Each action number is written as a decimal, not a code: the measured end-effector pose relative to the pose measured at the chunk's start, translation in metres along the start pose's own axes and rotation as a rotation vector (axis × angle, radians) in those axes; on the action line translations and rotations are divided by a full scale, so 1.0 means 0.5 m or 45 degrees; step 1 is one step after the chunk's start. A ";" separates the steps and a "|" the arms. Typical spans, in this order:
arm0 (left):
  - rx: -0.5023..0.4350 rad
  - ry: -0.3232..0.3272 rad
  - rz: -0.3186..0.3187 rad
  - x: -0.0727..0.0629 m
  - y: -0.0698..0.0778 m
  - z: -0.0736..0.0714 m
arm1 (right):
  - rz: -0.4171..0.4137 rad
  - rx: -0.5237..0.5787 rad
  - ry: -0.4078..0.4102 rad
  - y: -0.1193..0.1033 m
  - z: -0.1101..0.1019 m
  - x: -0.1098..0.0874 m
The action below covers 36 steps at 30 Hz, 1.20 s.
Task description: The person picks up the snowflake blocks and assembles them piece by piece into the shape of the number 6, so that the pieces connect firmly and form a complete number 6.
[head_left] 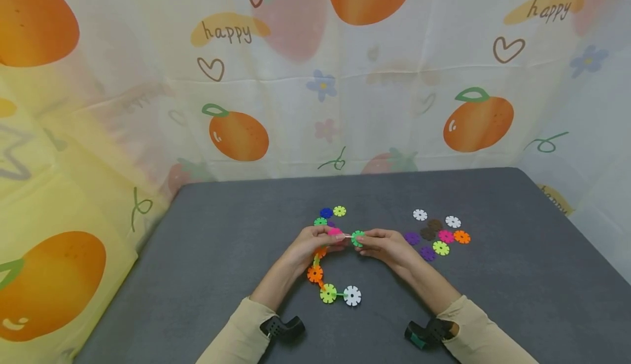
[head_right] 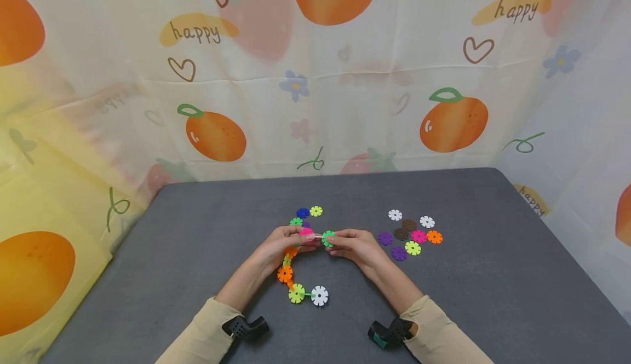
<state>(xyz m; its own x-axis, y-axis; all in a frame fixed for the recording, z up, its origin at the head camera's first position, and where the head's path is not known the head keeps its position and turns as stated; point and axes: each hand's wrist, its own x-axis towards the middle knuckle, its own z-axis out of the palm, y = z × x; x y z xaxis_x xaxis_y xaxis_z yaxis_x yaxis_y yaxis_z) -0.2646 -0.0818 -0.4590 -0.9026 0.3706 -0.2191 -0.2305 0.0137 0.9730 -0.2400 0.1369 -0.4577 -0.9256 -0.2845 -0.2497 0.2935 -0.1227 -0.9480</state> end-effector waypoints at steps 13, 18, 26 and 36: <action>0.071 0.016 0.045 -0.003 0.005 0.004 | -0.115 -0.092 0.067 0.000 0.005 -0.001; 0.128 0.010 0.031 -0.003 0.006 0.004 | -0.103 -0.126 0.071 -0.003 0.004 -0.004; -0.025 -0.124 -0.095 0.000 0.011 -0.007 | -0.048 -0.047 -0.010 -0.012 0.010 -0.007; -0.234 -0.121 -0.289 0.001 0.019 -0.012 | 0.055 0.235 -0.070 -0.029 0.005 -0.010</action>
<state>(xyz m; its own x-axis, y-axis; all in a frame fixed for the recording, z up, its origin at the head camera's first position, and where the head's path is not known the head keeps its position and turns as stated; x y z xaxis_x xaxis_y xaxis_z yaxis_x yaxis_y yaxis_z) -0.2695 -0.0869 -0.4503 -0.7844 0.4624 -0.4134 -0.4923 -0.0588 0.8684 -0.2389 0.1379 -0.4424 -0.8983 -0.3438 -0.2736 0.3762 -0.2801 -0.8832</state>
